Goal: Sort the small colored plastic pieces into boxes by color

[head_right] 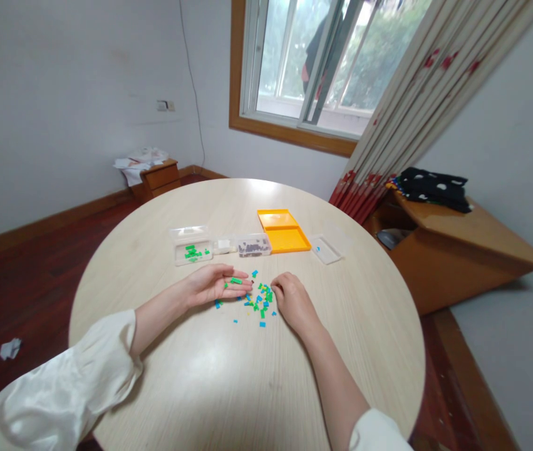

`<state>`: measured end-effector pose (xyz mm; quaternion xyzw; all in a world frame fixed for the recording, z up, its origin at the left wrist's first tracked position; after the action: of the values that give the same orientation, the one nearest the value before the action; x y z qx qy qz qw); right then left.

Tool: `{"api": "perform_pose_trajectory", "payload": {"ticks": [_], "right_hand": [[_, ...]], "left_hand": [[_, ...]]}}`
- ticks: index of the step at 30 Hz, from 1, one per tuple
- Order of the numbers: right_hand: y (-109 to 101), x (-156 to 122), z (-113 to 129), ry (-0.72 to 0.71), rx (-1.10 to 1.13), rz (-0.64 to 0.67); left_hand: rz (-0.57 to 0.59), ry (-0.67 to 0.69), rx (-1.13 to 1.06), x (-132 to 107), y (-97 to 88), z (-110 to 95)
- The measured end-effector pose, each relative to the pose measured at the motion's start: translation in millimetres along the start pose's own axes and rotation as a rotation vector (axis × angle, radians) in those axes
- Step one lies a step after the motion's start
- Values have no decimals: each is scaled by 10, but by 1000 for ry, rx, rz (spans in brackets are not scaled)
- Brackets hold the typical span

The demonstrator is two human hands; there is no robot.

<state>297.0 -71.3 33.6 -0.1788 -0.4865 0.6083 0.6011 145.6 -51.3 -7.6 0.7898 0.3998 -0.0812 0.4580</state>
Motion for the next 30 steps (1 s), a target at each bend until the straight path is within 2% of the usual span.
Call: {"api": "perform_pose_trajectory", "payload": {"ticks": [2,5,10,13,15,17,20,22,23,25,27,30], "right_hand": [[-46,6,61,-3,11,-64],[-119,-1,277,-50,78,-174],[-61,-30,686,-201,188,-177],[-39,-42,710,-212,194,-172],[-72,-47,646,-182,182,-200],[-108,-48,580,-151,170,-219],[-126,-45,526,-113,164,-207],[-115,-43,523,-97,167,-191],[-106,-42,527,-94,169,-184],[-90,-41,537,-97,175,-176],[-82,-40,533,-103,171,-177],[-77,-35,482,-99,135,-175]], "left_hand": [[26,-22,11,0,30,23],[57,-56,29,7,68,63],[158,-61,6,33,124,125],[191,-66,-20,24,146,134],[169,-64,-37,8,132,89],[71,55,-66,-19,40,-96],[-144,430,-127,-171,-209,-574],[-229,570,-142,-277,-350,-802],[-349,700,-90,-380,-459,-935],[-576,865,87,-557,-607,-1109],[-779,957,361,-679,-660,-1205],[-945,1007,836,-705,-597,-1239]]}}
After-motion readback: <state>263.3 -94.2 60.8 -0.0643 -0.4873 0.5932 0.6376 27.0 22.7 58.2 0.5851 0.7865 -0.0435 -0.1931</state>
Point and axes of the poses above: each hand's wrist, its own x-axis towards the middle knuckle, its own y-axis out of the palm, z = x × y, the point moved 8 cm from there along x, towards the middle knuckle, and after that the axes turned 4 degrees about -y, right-handed, at the moved point
